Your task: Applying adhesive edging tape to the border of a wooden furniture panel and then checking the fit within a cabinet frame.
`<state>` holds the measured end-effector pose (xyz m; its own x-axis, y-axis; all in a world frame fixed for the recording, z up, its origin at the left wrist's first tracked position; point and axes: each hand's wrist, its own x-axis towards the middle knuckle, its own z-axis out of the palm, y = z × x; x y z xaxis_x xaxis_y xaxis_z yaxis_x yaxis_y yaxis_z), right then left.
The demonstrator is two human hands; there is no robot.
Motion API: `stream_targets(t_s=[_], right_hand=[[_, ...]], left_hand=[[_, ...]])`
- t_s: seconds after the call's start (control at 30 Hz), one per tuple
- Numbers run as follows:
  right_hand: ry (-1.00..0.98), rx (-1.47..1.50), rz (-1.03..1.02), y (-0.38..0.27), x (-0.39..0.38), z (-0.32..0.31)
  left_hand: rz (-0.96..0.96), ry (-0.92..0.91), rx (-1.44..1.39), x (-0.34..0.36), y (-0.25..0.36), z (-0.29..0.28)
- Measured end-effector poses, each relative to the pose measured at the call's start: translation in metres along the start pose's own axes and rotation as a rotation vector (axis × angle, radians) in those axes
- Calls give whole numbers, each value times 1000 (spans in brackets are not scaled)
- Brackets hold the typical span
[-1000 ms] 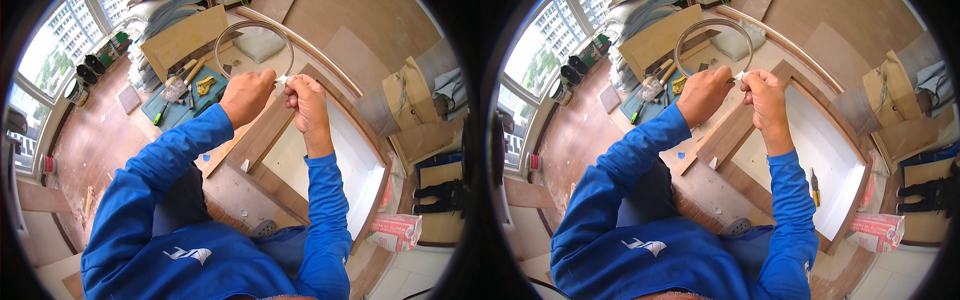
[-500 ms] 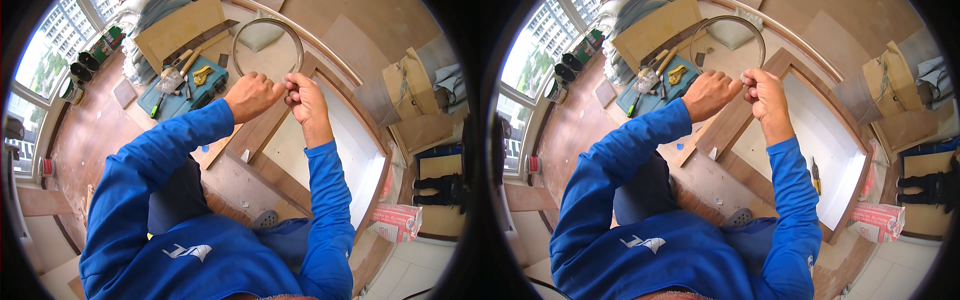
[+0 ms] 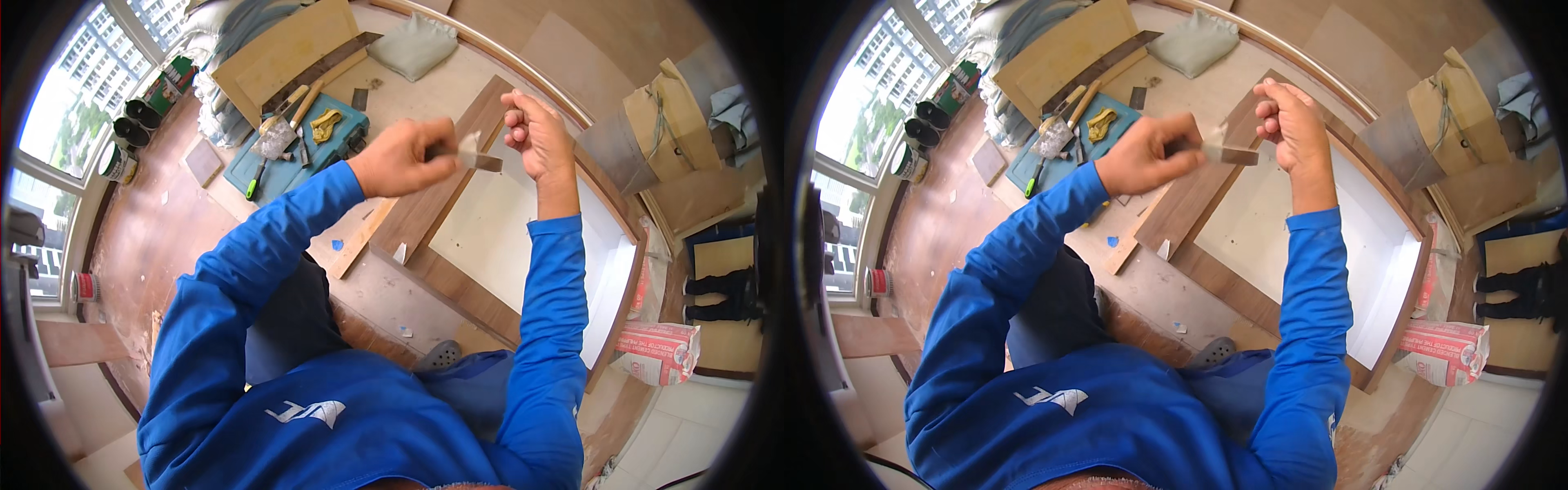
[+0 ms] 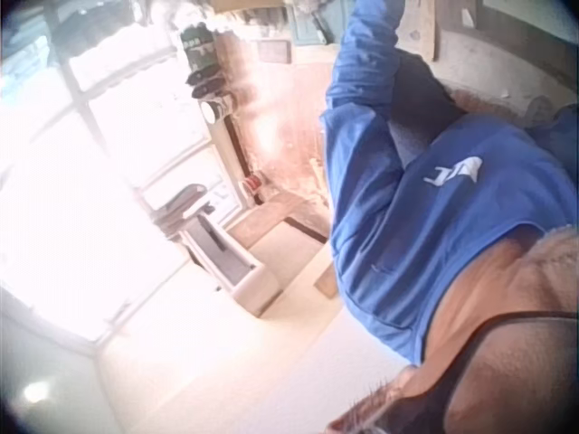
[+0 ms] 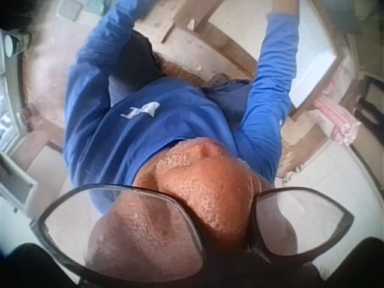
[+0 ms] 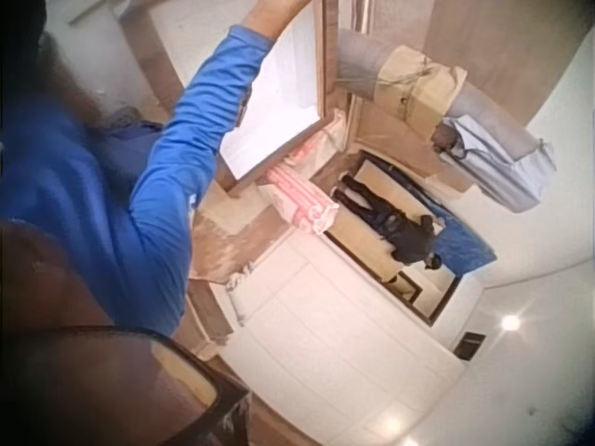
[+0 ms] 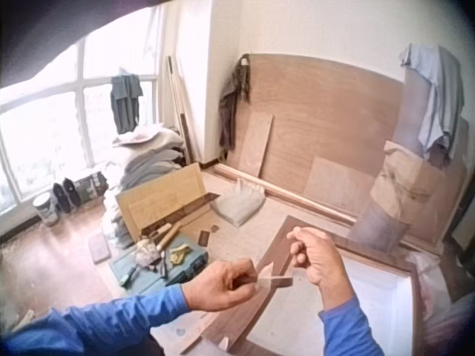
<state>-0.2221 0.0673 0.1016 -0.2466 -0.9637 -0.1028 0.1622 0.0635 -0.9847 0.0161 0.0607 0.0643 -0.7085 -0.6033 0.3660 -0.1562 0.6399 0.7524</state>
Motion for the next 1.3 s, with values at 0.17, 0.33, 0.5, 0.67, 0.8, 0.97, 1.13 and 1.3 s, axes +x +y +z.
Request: stream_targets(t_s=[0.17, 0.33, 0.5, 0.67, 0.8, 0.97, 1.13, 1.3], right_hand=[[-233, -68, -131, -13, -11, -25], [-696, -448, -14, -55, -64, 1], [-407, -256, -44, 5, -55, 63], [-292, 264, -239, 36, -26, 73], [-256, 69, -258, 39, -25, 78], [-140, -11, -334, 42, -27, 88], [-95, 12, -220, 49, -18, 65], [7, -302, -546, 115, 16, 77]], left_hand=[[-251, 318, -603, 11, -11, -19], [-263, 421, -1016, 16, -10, -31], [-262, 395, -1133, 14, -3, -27], [-352, 319, -1188, 13, 8, -24], [-406, 328, -1211, 8, 4, -22], [-442, 342, -1217, 4, -3, -29], [-395, 402, -1101, 18, -10, -10], [-207, 423, -859, 15, -57, -3]])
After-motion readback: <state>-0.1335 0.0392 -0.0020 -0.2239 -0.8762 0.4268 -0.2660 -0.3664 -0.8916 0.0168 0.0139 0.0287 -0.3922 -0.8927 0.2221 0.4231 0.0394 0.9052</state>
